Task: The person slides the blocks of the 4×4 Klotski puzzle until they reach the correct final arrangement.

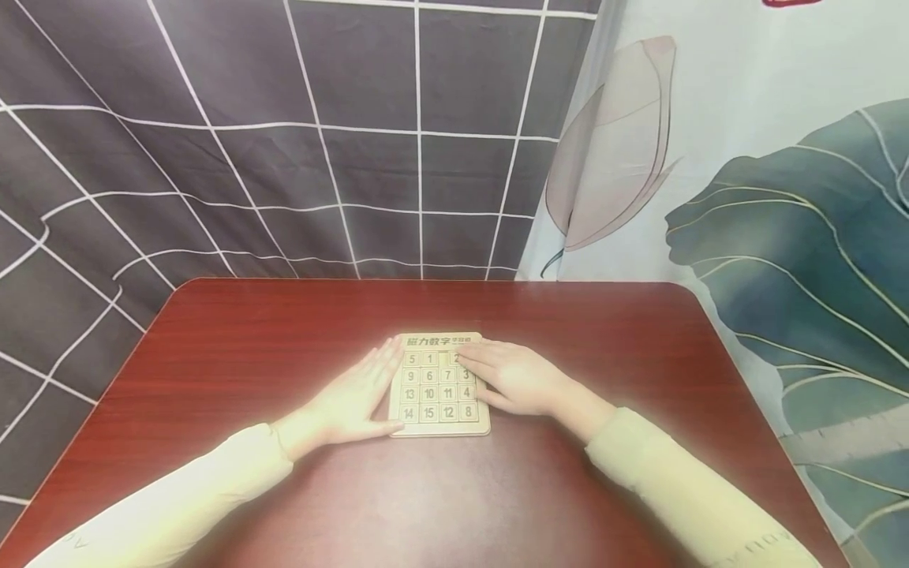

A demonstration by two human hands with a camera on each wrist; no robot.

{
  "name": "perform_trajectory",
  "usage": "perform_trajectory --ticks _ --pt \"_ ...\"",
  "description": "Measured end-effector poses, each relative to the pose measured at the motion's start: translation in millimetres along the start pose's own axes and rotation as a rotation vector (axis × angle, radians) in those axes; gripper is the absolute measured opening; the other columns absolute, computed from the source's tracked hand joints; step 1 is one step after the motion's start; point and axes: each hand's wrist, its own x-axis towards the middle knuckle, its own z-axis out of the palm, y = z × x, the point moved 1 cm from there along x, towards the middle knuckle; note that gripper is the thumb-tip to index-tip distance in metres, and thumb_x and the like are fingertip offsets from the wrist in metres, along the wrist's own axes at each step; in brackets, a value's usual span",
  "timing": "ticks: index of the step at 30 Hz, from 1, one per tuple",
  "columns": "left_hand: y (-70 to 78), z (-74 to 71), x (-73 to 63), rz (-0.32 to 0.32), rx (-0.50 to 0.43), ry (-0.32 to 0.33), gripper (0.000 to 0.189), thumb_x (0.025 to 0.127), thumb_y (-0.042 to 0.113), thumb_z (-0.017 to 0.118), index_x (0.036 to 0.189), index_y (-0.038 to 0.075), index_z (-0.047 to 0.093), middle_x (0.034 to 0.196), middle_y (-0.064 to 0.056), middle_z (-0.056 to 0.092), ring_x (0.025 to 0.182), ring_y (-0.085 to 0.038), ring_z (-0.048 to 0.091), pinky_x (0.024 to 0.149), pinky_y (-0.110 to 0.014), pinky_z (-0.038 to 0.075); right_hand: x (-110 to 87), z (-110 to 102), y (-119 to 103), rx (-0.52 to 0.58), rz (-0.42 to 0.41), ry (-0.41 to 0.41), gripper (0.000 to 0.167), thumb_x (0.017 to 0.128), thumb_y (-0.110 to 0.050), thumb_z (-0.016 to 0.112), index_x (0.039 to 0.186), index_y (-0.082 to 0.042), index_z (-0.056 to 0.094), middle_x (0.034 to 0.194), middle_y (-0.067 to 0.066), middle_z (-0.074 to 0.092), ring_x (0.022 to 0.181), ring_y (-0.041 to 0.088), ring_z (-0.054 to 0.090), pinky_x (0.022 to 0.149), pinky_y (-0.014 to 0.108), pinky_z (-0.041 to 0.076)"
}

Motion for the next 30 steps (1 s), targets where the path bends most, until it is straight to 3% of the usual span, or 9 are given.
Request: perform_trajectory --ticks 10,16,22,30 --pt "0.8 -3.5 -2.5 0.007 0.006 0.020 0.112 0.096 0.066 0.062 0.166 -0.009 0.017 0.176 -0.026 0.014 0.166 -0.037 0.015 0.135 -0.048 0.023 15.5 0.2 -6.2 0.008 -0.016 -0.021 0.058 0.102 -0.033 0.068 0.151 -0.005 0.059 0.159 0.010 0.057 0.148 0.026 0.055 0.123 0.045 0.045" --pt "0.7 -5.0 -3.2 0.010 -0.004 0.022 0.111 0.096 0.065 0.062 0.165 -0.010 0.017 0.176 -0.027 0.015 0.166 -0.038 0.015 0.135 -0.048 0.023 5.2 -3.8 -10.6 0.014 0.001 -0.022 0.061 0.101 -0.034 0.069 0.153 -0.006 0.057 0.161 0.009 0.055 0.149 0.027 0.053 0.123 0.047 0.046" --pt "1.1 -5.4 -2.9 0.013 -0.007 0.026 0.111 0.096 0.064 0.063 0.165 -0.011 0.018 0.175 -0.028 0.016 0.166 -0.038 0.016 0.135 -0.048 0.023 -10.8 -3.4 -14.6 -0.017 -0.043 0.017 0.060 0.101 -0.037 0.069 0.151 -0.005 0.059 0.159 0.011 0.057 0.147 0.028 0.056 0.119 0.048 0.049" --pt "0.8 -4.7 -2.8 0.024 0.001 0.034 0.112 0.096 0.064 0.063 0.165 -0.010 0.017 0.176 -0.027 0.014 0.166 -0.038 0.016 0.135 -0.048 0.023 -8.3 -4.8 -9.0 -0.031 -0.065 0.024 0.058 0.101 -0.033 0.069 0.150 -0.004 0.060 0.156 0.012 0.060 0.145 0.028 0.058 0.119 0.049 0.049"
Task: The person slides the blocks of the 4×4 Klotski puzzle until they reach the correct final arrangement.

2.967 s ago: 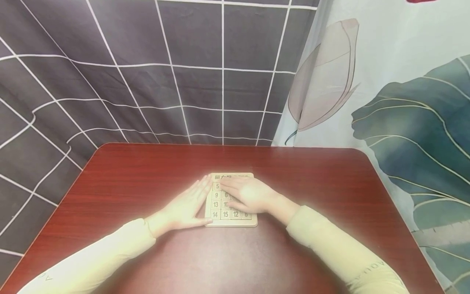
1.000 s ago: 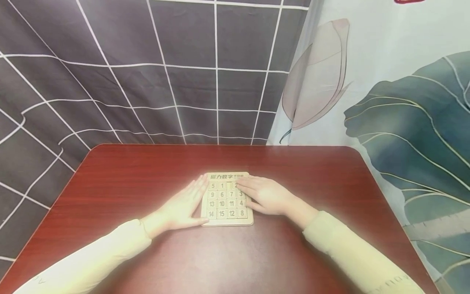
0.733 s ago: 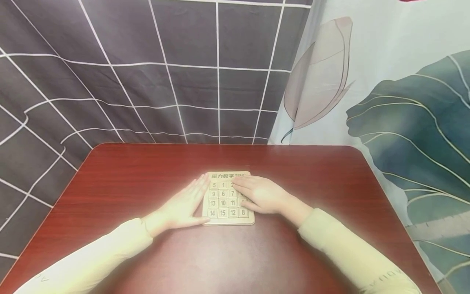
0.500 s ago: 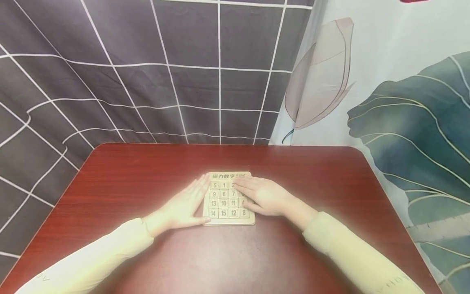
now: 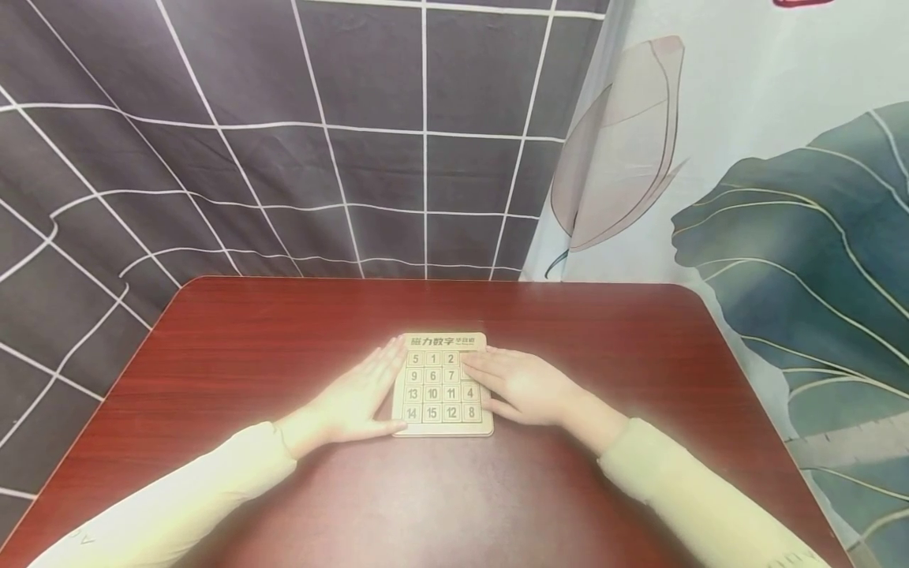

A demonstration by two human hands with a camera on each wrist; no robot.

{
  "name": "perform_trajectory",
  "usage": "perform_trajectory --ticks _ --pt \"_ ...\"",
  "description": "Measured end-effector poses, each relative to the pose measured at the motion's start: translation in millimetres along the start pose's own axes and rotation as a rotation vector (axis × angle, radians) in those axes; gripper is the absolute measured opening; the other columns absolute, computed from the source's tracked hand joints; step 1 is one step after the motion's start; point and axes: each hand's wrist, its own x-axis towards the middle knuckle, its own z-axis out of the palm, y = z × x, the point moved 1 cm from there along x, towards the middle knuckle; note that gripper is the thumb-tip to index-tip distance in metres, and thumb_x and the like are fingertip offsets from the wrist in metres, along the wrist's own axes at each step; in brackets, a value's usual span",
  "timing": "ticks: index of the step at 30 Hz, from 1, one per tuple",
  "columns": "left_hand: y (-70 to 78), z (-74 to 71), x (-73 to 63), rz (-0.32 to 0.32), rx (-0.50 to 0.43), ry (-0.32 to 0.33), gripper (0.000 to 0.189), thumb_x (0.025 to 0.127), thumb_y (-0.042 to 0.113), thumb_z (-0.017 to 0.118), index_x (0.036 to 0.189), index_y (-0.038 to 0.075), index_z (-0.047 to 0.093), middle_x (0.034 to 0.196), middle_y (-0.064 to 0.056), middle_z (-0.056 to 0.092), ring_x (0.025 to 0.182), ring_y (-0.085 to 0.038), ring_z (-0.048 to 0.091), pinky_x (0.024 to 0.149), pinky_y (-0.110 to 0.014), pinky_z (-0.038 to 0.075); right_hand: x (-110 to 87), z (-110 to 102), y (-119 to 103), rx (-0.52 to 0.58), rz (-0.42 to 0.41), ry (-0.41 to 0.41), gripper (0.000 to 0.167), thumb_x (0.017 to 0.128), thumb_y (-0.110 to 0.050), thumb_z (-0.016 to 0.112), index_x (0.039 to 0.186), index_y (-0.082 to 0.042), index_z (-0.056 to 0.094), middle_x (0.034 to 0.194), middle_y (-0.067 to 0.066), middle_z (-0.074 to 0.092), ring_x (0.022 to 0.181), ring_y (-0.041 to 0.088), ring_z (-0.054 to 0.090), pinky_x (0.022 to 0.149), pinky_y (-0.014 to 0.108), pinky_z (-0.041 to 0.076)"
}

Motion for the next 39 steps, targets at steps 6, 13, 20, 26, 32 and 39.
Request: perform_trajectory --ticks 6,13,20,26,32,39 --pt "0.7 0.9 0.7 0.005 0.006 0.002 0.112 0.096 0.065 0.063 0.165 -0.010 0.017 0.176 -0.026 0.013 0.166 -0.038 0.016 0.135 -0.048 0.023 3.5 2.3 9.3 -0.004 0.027 -0.022 0.059 0.099 -0.031 0.070 0.151 -0.003 0.059 0.157 0.012 0.059 0.146 0.032 0.056 0.120 0.050 0.048" --pt "1.1 1.0 0.8 -0.002 0.003 -0.008 0.112 0.096 0.065 0.062 0.166 -0.010 0.016 0.177 -0.026 0.012 0.166 -0.037 0.015 0.136 -0.047 0.022 6.3 4.3 13.0 -0.014 0.017 -0.011 0.060 0.098 -0.029 0.071 0.150 -0.002 0.059 0.156 0.013 0.059 0.146 0.031 0.056 0.121 0.049 0.047" --pt "1.3 0.5 0.7 0.001 0.019 0.001 0.112 0.096 0.065 0.063 0.165 -0.010 0.018 0.176 -0.027 0.015 0.166 -0.038 0.017 0.135 -0.048 0.023 2.6 2.3 5.7 0.008 0.019 -0.006 0.060 0.099 -0.031 0.071 0.151 -0.004 0.058 0.158 0.012 0.058 0.148 0.032 0.055 0.121 0.048 0.047" --pt "0.3 0.7 0.6 0.005 0.013 -0.002 0.113 0.096 0.065 0.063 0.165 -0.011 0.017 0.176 -0.028 0.012 0.166 -0.039 0.015 0.135 -0.049 0.023 -8.2 1.1 -7.0 0.011 -0.065 0.037 0.058 0.101 -0.034 0.069 0.149 -0.002 0.060 0.155 0.013 0.060 0.144 0.030 0.059 0.116 0.050 0.050" --pt "0.2 -0.3 0.6 0.002 0.015 -0.009 0.113 0.095 0.066 0.063 0.165 -0.011 0.017 0.176 -0.028 0.012 0.166 -0.040 0.015 0.135 -0.050 0.023 -15.9 -2.0 -14.9 0.008 -0.090 0.033 0.057 0.104 -0.037 0.064 0.150 -0.003 0.059 0.156 0.011 0.060 0.145 0.025 0.058 0.114 0.050 0.051" --pt "1.1 -0.6 0.7 -0.001 0.014 -0.016 0.114 0.095 0.066 0.063 0.165 -0.011 0.016 0.176 -0.028 0.012 0.166 -0.040 0.015 0.135 -0.049 0.022 -14.3 0.4 -8.9 -0.002 -0.079 0.041 0.056 0.104 -0.036 0.064 0.149 -0.002 0.060 0.153 0.012 0.063 0.143 0.025 0.060 0.114 0.051 0.052"
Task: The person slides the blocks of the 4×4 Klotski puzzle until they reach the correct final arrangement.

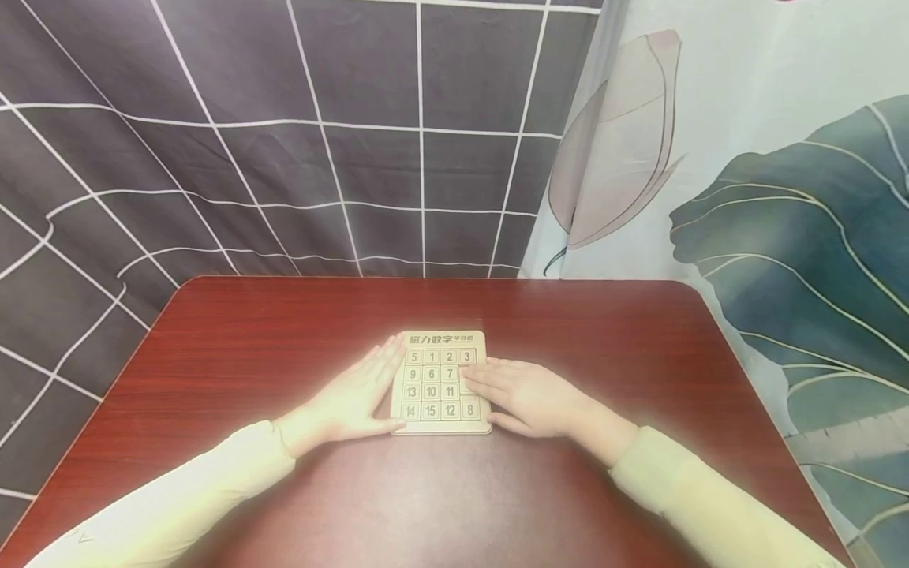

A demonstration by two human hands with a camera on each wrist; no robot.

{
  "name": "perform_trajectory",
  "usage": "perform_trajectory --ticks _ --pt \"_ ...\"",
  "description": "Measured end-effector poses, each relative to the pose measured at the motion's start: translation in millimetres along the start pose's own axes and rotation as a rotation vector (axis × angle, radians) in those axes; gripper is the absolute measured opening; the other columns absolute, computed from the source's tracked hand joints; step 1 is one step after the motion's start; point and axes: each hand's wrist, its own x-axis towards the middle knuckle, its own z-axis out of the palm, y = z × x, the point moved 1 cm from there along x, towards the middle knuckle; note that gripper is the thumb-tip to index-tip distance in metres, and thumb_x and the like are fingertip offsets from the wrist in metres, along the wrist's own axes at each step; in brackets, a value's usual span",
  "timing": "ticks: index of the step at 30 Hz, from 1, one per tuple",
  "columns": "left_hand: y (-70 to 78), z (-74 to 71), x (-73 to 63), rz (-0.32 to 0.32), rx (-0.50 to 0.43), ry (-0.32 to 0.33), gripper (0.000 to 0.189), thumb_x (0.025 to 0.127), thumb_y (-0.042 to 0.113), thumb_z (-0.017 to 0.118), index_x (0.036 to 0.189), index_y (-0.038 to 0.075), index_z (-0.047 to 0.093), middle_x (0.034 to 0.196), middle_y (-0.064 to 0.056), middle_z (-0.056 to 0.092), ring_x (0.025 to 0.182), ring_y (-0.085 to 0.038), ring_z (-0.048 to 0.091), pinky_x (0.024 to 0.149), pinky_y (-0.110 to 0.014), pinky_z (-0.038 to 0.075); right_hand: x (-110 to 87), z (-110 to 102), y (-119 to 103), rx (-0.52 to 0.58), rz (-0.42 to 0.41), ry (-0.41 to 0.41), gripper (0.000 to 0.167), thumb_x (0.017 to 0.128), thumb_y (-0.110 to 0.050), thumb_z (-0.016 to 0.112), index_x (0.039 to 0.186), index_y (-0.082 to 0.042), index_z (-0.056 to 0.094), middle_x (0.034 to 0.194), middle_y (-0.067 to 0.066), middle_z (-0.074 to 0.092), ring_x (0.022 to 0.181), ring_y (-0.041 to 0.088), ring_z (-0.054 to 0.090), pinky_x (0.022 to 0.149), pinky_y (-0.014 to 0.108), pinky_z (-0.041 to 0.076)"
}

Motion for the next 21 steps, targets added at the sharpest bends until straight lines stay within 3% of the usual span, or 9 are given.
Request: perform_trajectory --ticks 12,19,21 --pt "-1.1 3.0 0.2 -0.006 0.004 0.001 0.112 0.096 0.066 0.061 0.166 -0.010 0.017 0.176 -0.027 0.013 0.166 -0.038 0.015 0.135 -0.048 0.022 4.2 1.4 8.5 -0.006 0.034 -0.018 0.057 0.103 -0.034 0.067 0.150 -0.002 0.059 0.156 0.013 0.060 0.145 0.026 0.058 0.118 0.051 0.048" --pt "0.8 -0.5 -0.3 -0.001 0.003 0.004 0.112 0.096 0.065 0.063 0.165 -0.011 0.019 0.175 -0.028 0.015 0.165 -0.039 0.018 0.135 -0.050 0.025 -4.0 -3.8 -8.6 -0.006 -0.032 0.005 0.058 0.101 -0.034 0.068 0.149 -0.001 0.060 0.154 0.014 0.061 0.144 0.026 0.059 0.115 0.050 0.051" --pt "0.2 -0.1 -0.2 0.002 0.002 0.006 0.112 0.096 0.065 0.063 0.165 -0.011 0.019 0.175 -0.029 0.016 0.165 -0.040 0.018 0.134 -0.050 0.025 -7.8 -3.8 -13.9 -0.006 -0.056 0.010 0.058 0.102 -0.035 0.066 0.149 -0.001 0.059 0.154 0.013 0.061 0.144 0.025 0.059 0.120 0.046 0.047"
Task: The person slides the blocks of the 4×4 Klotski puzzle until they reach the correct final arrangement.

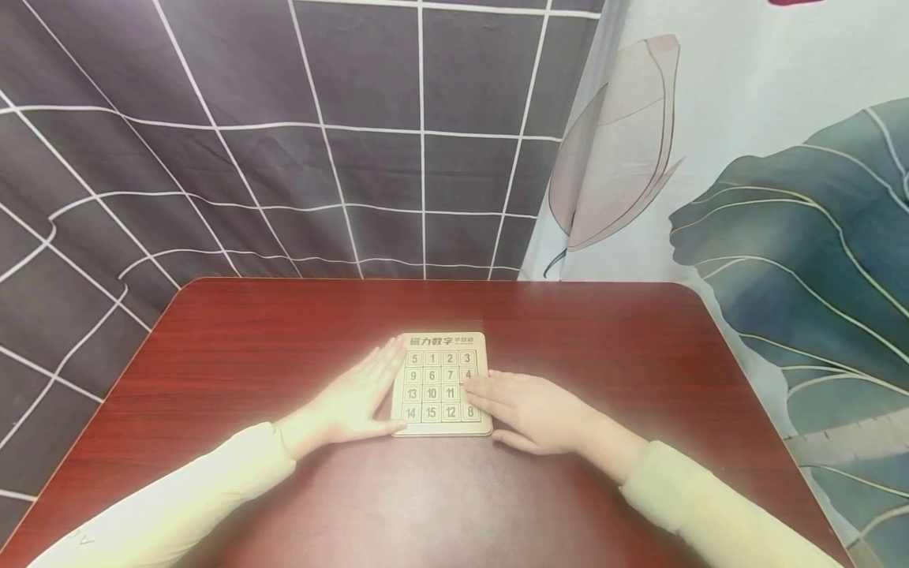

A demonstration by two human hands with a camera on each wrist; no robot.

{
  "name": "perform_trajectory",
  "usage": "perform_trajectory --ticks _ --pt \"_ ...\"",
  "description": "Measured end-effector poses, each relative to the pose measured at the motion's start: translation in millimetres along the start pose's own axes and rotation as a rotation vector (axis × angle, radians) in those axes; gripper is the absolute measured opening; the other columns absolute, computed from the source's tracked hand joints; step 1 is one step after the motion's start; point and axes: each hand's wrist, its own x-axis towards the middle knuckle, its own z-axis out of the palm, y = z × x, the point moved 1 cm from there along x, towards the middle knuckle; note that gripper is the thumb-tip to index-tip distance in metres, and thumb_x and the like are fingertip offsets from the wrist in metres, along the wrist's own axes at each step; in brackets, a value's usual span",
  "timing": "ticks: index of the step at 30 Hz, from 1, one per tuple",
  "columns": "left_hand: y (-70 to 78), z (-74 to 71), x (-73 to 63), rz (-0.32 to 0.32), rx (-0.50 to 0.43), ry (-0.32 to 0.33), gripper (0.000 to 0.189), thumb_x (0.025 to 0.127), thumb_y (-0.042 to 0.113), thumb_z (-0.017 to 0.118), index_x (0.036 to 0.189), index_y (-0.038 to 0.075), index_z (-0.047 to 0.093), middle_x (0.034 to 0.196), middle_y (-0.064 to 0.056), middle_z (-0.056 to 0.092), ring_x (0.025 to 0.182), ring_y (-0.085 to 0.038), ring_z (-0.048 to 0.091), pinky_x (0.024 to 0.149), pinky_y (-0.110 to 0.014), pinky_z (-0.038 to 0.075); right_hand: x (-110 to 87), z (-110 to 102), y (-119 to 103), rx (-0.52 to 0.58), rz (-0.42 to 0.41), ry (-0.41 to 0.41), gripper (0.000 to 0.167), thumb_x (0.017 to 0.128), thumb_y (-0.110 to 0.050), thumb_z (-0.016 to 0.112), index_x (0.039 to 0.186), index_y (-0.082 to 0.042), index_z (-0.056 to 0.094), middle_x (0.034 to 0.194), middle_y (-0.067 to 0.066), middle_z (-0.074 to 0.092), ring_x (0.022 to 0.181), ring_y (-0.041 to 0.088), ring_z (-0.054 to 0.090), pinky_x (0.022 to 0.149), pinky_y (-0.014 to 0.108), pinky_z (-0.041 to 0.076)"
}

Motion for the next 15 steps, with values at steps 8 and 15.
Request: perform_trajectory --ticks 8,15 --pt "-0.7 0.6 0.2 0.003 0.007 0.009 0.112 0.095 0.064 0.064 0.164 -0.012 0.020 0.175 -0.029 0.017 0.165 -0.040 0.019 0.134 -0.050 0.025 -9.2 1.4 -10.1 -0.011 -0.067 0.014 0.060 0.102 -0.038 0.065 0.149 0.000 0.059 0.156 0.015 0.059 0.144 0.026 0.058 0.137 0.029 0.016" --pt "-0.3 0.6 0.5 0.010 0.004 0.016 0.112 0.095 0.064 0.064 0.164 -0.012 0.019 0.174 -0.030 0.018 0.165 -0.040 0.019 0.134 -0.050 0.026 -4.8 2.1 -1.8 -0.037 -0.046 0.025 0.055 0.107 -0.038 0.057 0.147 0.000 0.060 0.153 0.014 0.062 0.142 0.026 0.061 0.132 0.034 0.030"
